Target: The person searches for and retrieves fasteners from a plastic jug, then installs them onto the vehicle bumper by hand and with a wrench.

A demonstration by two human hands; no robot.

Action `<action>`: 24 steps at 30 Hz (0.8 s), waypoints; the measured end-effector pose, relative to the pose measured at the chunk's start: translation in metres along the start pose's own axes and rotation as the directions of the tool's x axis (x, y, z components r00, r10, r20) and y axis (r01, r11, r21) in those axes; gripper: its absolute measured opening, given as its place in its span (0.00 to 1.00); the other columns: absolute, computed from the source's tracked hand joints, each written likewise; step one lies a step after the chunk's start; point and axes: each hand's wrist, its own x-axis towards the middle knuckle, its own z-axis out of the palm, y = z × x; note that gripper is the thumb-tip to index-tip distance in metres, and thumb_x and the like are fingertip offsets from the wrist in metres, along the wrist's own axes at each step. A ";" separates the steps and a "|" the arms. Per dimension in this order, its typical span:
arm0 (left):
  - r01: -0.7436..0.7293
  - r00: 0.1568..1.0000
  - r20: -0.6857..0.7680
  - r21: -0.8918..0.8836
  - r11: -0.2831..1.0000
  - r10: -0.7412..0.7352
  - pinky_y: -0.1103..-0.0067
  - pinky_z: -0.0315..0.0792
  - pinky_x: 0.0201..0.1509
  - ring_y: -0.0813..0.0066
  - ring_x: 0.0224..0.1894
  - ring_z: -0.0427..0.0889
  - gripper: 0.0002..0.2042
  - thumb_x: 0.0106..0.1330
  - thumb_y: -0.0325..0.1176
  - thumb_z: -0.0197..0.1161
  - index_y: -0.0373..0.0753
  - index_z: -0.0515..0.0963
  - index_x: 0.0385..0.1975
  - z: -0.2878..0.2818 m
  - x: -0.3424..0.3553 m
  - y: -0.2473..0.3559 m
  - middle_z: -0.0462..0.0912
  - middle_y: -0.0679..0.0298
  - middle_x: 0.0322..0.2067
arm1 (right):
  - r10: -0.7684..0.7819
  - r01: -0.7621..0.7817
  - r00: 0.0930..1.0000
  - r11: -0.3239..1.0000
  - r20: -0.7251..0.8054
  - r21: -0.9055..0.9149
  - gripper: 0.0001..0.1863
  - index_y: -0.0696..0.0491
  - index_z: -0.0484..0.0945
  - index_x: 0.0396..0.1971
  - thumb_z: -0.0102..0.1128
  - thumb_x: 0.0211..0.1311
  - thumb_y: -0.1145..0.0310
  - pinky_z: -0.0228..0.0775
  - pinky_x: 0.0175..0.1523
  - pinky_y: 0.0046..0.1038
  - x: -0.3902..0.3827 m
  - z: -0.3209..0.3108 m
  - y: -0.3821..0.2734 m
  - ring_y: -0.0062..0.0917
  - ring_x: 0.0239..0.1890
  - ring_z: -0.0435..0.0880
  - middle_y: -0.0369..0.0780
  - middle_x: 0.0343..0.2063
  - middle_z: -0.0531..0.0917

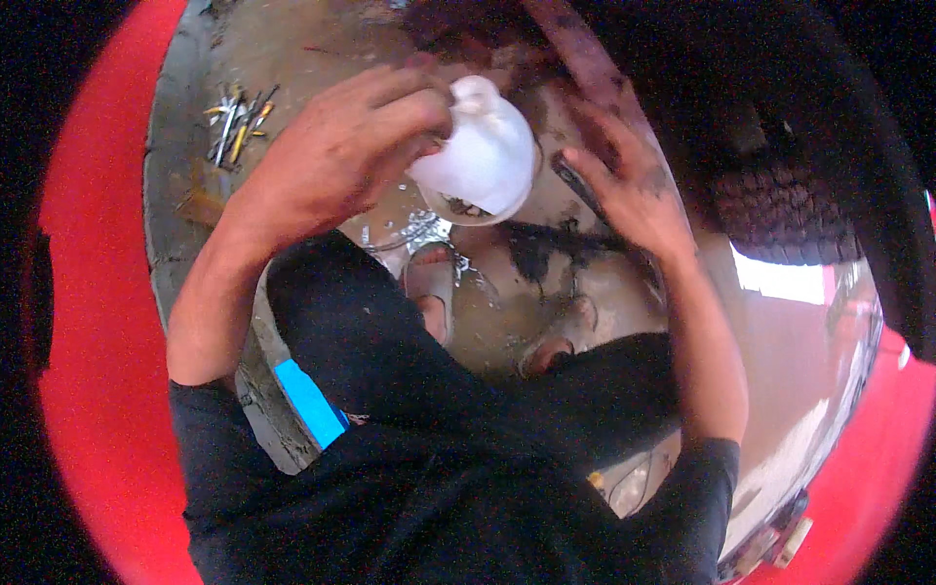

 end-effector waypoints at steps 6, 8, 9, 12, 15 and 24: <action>-0.273 0.962 -0.057 -0.237 0.932 0.267 0.67 0.70 0.44 0.55 0.40 0.75 0.07 0.56 0.28 0.58 0.40 0.73 0.35 0.057 0.077 0.067 0.76 0.57 0.34 | 0.089 -0.089 0.996 0.996 -0.004 0.032 0.20 0.55 0.75 0.50 0.59 0.57 0.66 0.71 0.48 0.28 -0.042 -0.024 0.024 0.27 0.45 0.80 0.45 0.41 0.81; -0.348 0.937 -0.099 -0.293 0.890 0.334 0.66 0.70 0.44 0.55 0.40 0.76 0.07 0.56 0.28 0.59 0.39 0.74 0.35 0.072 0.090 0.078 0.76 0.57 0.34 | 0.176 -0.179 0.983 0.981 0.044 0.079 0.19 0.55 0.76 0.48 0.59 0.56 0.66 0.72 0.45 0.26 -0.057 -0.036 0.034 0.24 0.40 0.80 0.43 0.37 0.83; -0.323 0.946 -0.080 -0.320 0.890 0.315 0.67 0.70 0.44 0.56 0.40 0.76 0.07 0.56 0.28 0.59 0.39 0.74 0.35 0.077 0.095 0.082 0.77 0.57 0.35 | 0.220 -0.234 0.968 0.964 0.117 0.127 0.17 0.55 0.78 0.46 0.59 0.56 0.67 0.72 0.43 0.25 -0.062 -0.042 0.040 0.21 0.35 0.81 0.41 0.33 0.84; -0.284 0.958 -0.067 -0.386 0.878 0.280 0.70 0.71 0.43 0.58 0.39 0.77 0.07 0.57 0.28 0.59 0.37 0.75 0.34 0.076 0.109 0.087 0.78 0.57 0.35 | 0.148 -0.156 0.988 0.960 0.053 0.233 0.14 0.56 0.80 0.41 0.58 0.57 0.64 0.72 0.39 0.23 -0.070 -0.039 0.061 0.18 0.32 0.80 0.39 0.29 0.84; -0.191 0.979 0.000 -0.353 0.916 0.204 0.73 0.72 0.43 0.65 0.38 0.78 0.06 0.60 0.28 0.57 0.36 0.76 0.35 0.042 0.102 0.086 0.79 0.59 0.35 | 0.201 -0.209 0.978 0.945 0.055 0.253 0.16 0.54 0.81 0.38 0.56 0.59 0.58 0.72 0.39 0.26 -0.078 -0.046 0.083 0.18 0.32 0.80 0.39 0.29 0.84; 0.206 0.635 0.766 -0.289 0.935 0.097 0.65 0.70 0.51 0.54 0.46 0.77 0.14 0.60 0.29 0.50 0.38 0.76 0.44 0.172 0.054 0.112 0.79 0.50 0.42 | 0.229 -0.239 0.970 0.961 0.087 0.137 0.18 0.56 0.80 0.40 0.59 0.58 0.58 0.69 0.43 0.24 -0.062 -0.051 0.077 0.18 0.35 0.79 0.39 0.32 0.84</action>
